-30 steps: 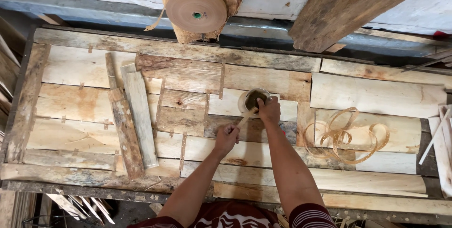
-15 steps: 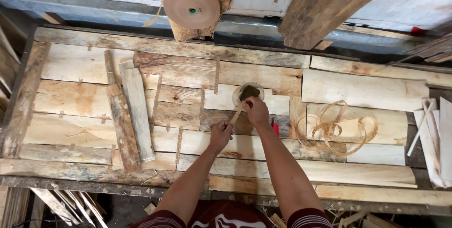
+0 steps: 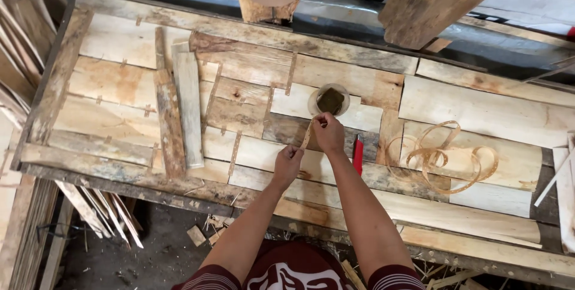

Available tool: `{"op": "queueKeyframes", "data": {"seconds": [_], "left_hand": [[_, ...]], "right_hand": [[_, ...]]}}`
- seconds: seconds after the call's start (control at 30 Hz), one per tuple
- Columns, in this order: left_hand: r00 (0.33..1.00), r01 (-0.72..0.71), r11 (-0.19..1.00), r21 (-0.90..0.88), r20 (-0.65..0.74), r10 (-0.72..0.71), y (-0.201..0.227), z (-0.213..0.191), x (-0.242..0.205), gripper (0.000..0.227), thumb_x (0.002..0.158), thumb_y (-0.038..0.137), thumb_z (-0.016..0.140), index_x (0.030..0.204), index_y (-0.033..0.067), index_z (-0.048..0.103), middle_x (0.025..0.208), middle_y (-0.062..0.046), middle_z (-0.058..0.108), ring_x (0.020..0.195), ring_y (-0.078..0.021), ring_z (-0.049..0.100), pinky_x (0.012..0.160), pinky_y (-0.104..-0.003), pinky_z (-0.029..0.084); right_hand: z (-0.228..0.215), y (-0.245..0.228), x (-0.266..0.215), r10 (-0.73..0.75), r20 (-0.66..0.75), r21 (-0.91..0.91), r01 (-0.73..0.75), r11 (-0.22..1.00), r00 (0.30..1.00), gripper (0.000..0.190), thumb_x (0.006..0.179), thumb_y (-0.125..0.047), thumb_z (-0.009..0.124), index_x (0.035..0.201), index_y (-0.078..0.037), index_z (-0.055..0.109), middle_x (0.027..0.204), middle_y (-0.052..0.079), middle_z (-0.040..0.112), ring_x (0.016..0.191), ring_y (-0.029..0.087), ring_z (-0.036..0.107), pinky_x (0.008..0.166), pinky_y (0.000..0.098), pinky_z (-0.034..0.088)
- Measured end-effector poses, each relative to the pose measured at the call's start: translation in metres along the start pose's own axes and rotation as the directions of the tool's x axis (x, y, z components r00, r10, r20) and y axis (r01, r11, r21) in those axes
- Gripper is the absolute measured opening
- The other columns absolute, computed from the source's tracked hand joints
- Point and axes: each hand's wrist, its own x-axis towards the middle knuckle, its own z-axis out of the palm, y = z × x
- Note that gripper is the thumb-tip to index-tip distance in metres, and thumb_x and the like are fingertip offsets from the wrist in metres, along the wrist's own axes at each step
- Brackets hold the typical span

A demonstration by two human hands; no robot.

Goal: The person is applying thin wood veneer strips to a larger wooden panel using glue and a utility knife.

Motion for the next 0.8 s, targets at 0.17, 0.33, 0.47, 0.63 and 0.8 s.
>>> {"op": "queueKeyframes", "data": {"seconds": [0.17,0.33,0.47,0.63,0.8], "left_hand": [[0.997,0.054,0.999,-0.003,-0.060,-0.054,-0.016,-0.018,-0.016,0.029,0.100,0.023,0.067,0.083,0.0001,0.063,0.063,0.001,0.054,0.057,-0.0070,0.044,0.052,-0.030,0.038],[0.990,0.142,0.990,-0.014,-0.016,-0.142,-0.003,-0.060,-0.032,0.030,0.100,0.027,0.063,0.085,0.0011,0.061,0.062,-0.004,0.061,0.051,-0.0122,0.057,0.050,-0.032,0.045],[0.990,0.132,0.991,-0.013,0.060,-0.131,-0.037,-0.093,-0.027,0.031,0.101,0.027,0.063,0.085,0.0002,0.061,0.068,-0.006,0.065,0.057,-0.0122,0.066,0.056,-0.031,0.053],[0.980,0.174,0.985,0.000,0.099,-0.173,-0.039,-0.133,-0.025,0.030,0.102,0.026,0.062,0.086,0.0007,0.061,0.070,-0.007,0.068,0.061,-0.0136,0.066,0.060,-0.033,0.055],[0.967,0.210,0.972,0.105,0.124,-0.222,-0.011,-0.163,-0.021,0.030,0.103,0.030,0.061,0.090,0.0031,0.064,0.072,-0.004,0.067,0.064,-0.0149,0.069,0.063,-0.035,0.056]], "right_hand": [[0.026,0.006,-0.014,0.034,0.041,0.033,-0.035,0.999,0.999,0.014,0.091,-0.018,0.073,0.097,-0.006,0.073,0.085,0.008,0.076,0.076,0.020,0.074,0.071,0.0348,0.057],[0.064,0.009,-0.033,0.129,0.063,-0.001,-0.129,0.992,0.990,0.014,0.091,-0.018,0.072,0.098,-0.005,0.073,0.086,0.008,0.076,0.076,0.019,0.073,0.070,0.0340,0.057],[0.092,-0.003,-0.048,0.122,0.090,0.049,-0.127,0.991,0.988,0.014,0.091,-0.016,0.071,0.098,-0.005,0.073,0.086,0.008,0.077,0.077,0.018,0.073,0.072,0.0332,0.057],[0.126,-0.038,-0.048,0.033,0.171,0.035,-0.040,0.999,0.985,0.013,0.090,-0.015,0.071,0.096,-0.004,0.072,0.086,0.009,0.076,0.077,0.019,0.072,0.072,0.0334,0.056],[0.154,-0.041,-0.034,-0.236,0.181,-0.047,0.248,0.968,0.955,0.011,0.085,-0.010,0.072,0.092,-0.003,0.069,0.105,0.018,0.070,0.088,0.030,0.068,0.075,0.0379,0.056]]}}
